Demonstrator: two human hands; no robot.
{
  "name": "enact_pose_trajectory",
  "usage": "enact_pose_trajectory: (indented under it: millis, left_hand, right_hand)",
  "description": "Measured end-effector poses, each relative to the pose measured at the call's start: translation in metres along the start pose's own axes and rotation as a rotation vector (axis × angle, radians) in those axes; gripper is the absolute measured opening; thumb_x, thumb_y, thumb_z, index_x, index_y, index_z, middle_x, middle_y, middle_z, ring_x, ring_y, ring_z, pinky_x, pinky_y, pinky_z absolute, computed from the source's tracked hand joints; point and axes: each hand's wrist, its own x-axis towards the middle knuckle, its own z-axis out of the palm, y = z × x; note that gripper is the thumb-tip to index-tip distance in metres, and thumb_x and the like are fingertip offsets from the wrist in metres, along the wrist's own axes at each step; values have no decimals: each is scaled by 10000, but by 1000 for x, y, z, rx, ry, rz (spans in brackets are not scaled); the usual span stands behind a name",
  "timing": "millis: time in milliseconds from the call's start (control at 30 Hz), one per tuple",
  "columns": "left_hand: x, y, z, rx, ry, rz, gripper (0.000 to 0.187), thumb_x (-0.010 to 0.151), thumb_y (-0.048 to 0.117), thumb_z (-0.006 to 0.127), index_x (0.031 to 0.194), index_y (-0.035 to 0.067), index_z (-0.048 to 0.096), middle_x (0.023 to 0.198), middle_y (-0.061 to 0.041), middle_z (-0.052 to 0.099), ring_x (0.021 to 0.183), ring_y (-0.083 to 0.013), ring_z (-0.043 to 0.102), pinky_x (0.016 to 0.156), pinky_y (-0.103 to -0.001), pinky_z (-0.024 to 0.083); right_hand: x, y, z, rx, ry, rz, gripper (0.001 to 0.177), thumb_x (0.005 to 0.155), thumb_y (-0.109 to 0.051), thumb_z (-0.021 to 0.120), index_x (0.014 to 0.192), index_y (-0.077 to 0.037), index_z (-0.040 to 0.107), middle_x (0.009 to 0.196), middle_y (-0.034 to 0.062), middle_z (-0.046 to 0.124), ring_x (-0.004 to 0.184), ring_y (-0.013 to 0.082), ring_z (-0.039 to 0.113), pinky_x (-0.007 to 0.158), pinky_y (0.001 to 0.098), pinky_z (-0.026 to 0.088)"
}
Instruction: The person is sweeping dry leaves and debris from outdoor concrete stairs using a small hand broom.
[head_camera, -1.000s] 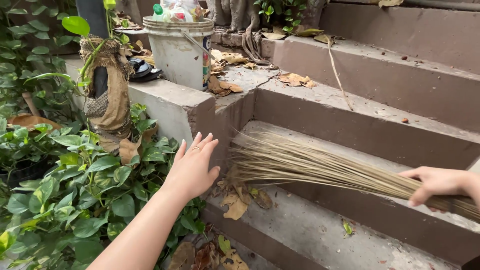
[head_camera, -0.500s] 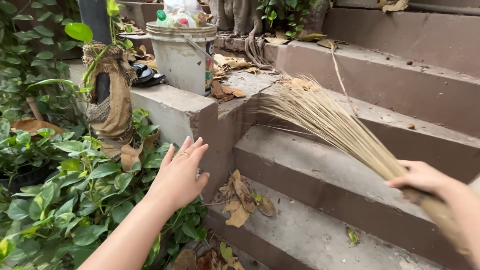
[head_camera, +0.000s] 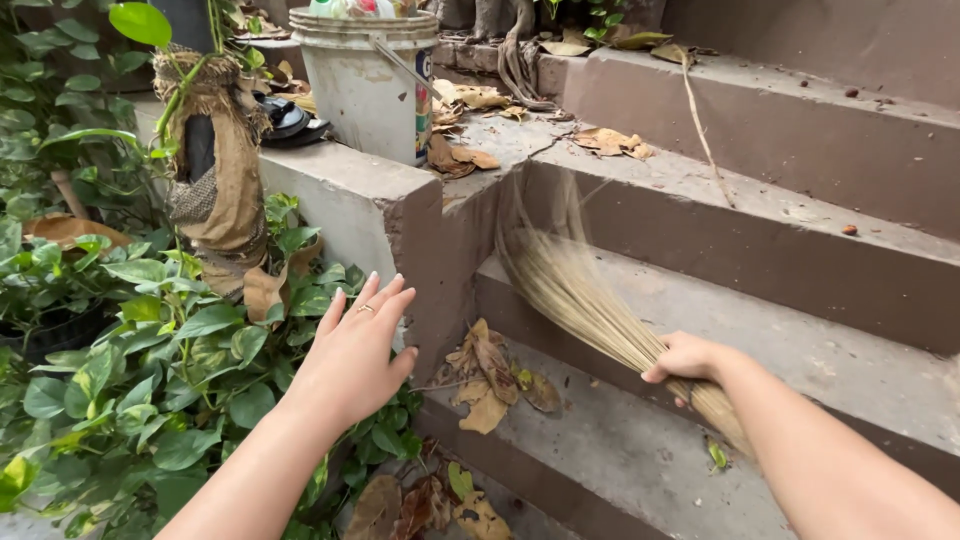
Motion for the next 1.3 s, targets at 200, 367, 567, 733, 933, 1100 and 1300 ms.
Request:
enact_pose_trajectory:
  millis: [200,367,567,733,933,1100,1300]
  left_hand:
    - [-2,-1,7,-18,-16,-17,759,894,295,666,1569,180,339,1695,-13,250,1546,-198,122,1254,-450,65]
    - [-7,4,17,-45,-33,-14,757,900,299,663,1574,189,336,1648,-4,246,1547,-194,126,1255,-449,73]
    - [-17,8,26,-81,-33,-5,739,895,292,672,1547,177,345,1653,0,261,1555,-187,142,1265,-446,85]
    - [-31,7,35,-101,-41,-28,751,898,292,672,1570,201,352,1654,-1,258,1558,-190,134,1264,-449,84]
    - [-50,13,39,-125,-86,-54,767,905,294,668,1584,205,321,1651,7,250,1557,-182,119,1267,-439,79]
    - [-69,11,38,-80,-139,-78,762,917,305,653,1589,198,310,1653,0,239,1558,-184,109,1271,-443,69]
    - [-95,-3,47,-71,-137,-132,757,906,315,659,1577,203,329,1656,14,242,1556,-183,114,1267,-448,80]
  right_hand:
    - [-66,-3,-26,-178,-108,57,594,829,-55,777,1387,-163,605,981,134,702,546,248,658,512,432,566]
    - [-105,31,-54,-177,-117,84,696,808,-49,796,1447,-214,575,962,128,720,537,241,649,508,416,557]
    - [-150,85,-76,-203,-24,67,707,829,-104,846,1461,-202,545,932,142,742,574,240,652,538,403,563]
    - [-137,152,-85,-371,51,-202,813,750,-113,855,1486,-216,527,1091,86,784,917,209,743,820,353,617]
    - [-160,127,-10,-796,295,-74,887,780,-357,835,1538,-432,380,1324,43,721,1216,236,703,1038,379,575]
    - [-140,110,61,-871,292,39,873,823,-399,787,1560,-457,322,1395,57,645,1262,273,655,1054,432,557]
    - [-84,140,121,-885,150,-23,845,781,-185,749,1538,-330,401,1372,83,647,1259,290,640,1042,427,545]
